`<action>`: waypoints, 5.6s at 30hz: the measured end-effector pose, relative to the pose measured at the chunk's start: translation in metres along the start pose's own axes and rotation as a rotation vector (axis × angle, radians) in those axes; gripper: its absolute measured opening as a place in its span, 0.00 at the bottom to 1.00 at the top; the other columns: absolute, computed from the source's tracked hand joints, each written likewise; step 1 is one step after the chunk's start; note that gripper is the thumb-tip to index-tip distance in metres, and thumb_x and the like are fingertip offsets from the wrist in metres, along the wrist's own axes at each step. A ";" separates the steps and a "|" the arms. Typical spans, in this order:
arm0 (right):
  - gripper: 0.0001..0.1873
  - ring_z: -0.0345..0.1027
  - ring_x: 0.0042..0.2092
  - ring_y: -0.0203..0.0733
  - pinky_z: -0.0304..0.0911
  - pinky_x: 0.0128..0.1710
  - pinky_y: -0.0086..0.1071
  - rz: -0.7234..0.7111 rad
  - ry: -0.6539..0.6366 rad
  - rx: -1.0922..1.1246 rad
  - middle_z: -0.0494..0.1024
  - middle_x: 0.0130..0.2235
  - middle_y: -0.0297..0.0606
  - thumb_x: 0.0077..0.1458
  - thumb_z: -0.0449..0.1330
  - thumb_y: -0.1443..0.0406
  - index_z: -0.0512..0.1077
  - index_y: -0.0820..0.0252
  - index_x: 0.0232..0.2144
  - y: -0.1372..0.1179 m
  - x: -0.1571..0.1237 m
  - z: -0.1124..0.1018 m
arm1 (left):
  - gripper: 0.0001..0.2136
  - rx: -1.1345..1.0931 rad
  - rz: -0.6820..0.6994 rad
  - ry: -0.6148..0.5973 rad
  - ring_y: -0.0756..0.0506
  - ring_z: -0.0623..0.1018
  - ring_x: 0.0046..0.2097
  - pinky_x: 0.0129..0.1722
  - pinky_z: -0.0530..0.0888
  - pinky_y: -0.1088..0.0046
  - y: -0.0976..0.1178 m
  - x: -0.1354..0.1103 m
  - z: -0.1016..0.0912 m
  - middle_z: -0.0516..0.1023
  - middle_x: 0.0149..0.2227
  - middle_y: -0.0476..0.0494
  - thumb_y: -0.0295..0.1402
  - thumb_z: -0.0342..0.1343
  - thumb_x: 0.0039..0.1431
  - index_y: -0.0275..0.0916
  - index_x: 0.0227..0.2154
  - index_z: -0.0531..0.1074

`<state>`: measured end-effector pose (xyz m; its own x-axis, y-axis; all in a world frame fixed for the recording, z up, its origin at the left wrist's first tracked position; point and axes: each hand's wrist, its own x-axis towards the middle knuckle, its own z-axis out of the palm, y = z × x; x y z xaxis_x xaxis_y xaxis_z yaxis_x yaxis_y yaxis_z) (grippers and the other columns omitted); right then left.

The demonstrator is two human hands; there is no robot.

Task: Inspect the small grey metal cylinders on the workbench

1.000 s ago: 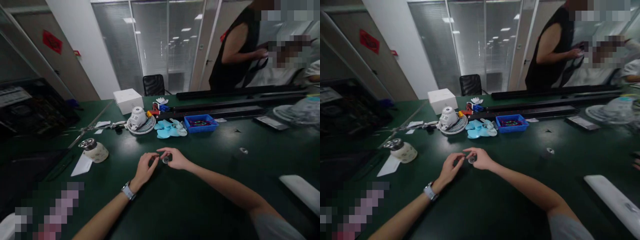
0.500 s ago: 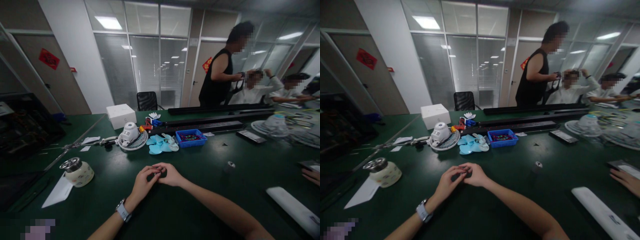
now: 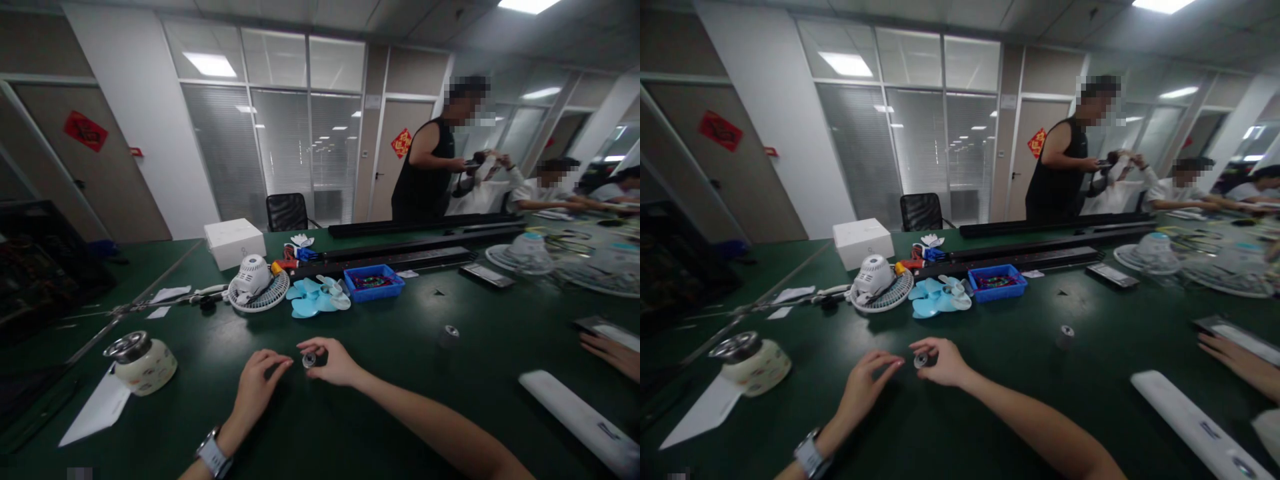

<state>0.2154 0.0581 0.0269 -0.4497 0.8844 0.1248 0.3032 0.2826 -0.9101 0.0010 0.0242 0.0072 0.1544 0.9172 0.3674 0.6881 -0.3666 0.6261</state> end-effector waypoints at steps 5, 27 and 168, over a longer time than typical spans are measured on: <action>0.31 0.72 0.44 0.41 0.64 0.43 0.34 0.026 -0.024 -0.045 0.79 0.44 0.38 0.35 0.66 0.72 0.75 0.55 0.47 -0.003 -0.001 0.000 | 0.13 0.078 -0.048 -0.105 0.41 0.73 0.40 0.42 0.69 0.63 -0.023 -0.010 0.004 0.78 0.35 0.44 0.48 0.55 0.57 0.48 0.34 0.81; 0.23 0.74 0.42 0.49 0.65 0.41 0.36 0.475 0.276 -1.103 0.79 0.42 0.46 0.45 0.58 0.71 0.76 0.57 0.46 0.057 -0.052 -0.258 | 0.20 -0.073 -0.214 0.046 0.43 0.78 0.40 0.41 0.74 0.66 -0.023 -0.014 0.004 0.79 0.39 0.44 0.47 0.44 0.63 0.42 0.46 0.74; 0.23 0.70 0.48 0.43 0.63 0.52 0.38 -0.054 0.112 -0.279 0.77 0.46 0.34 0.47 0.65 0.57 0.72 0.53 0.47 0.017 -0.039 -0.022 | 0.26 0.062 -0.044 -0.088 0.41 0.78 0.39 0.42 0.75 0.65 -0.024 -0.008 0.011 0.82 0.36 0.44 0.60 0.47 0.53 0.50 0.42 0.79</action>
<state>0.2564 0.0361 0.0151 -0.3808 0.8964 0.2270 0.5070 0.4077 -0.7594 -0.0086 0.0270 -0.0187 0.1829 0.9432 0.2774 0.7376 -0.3182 0.5956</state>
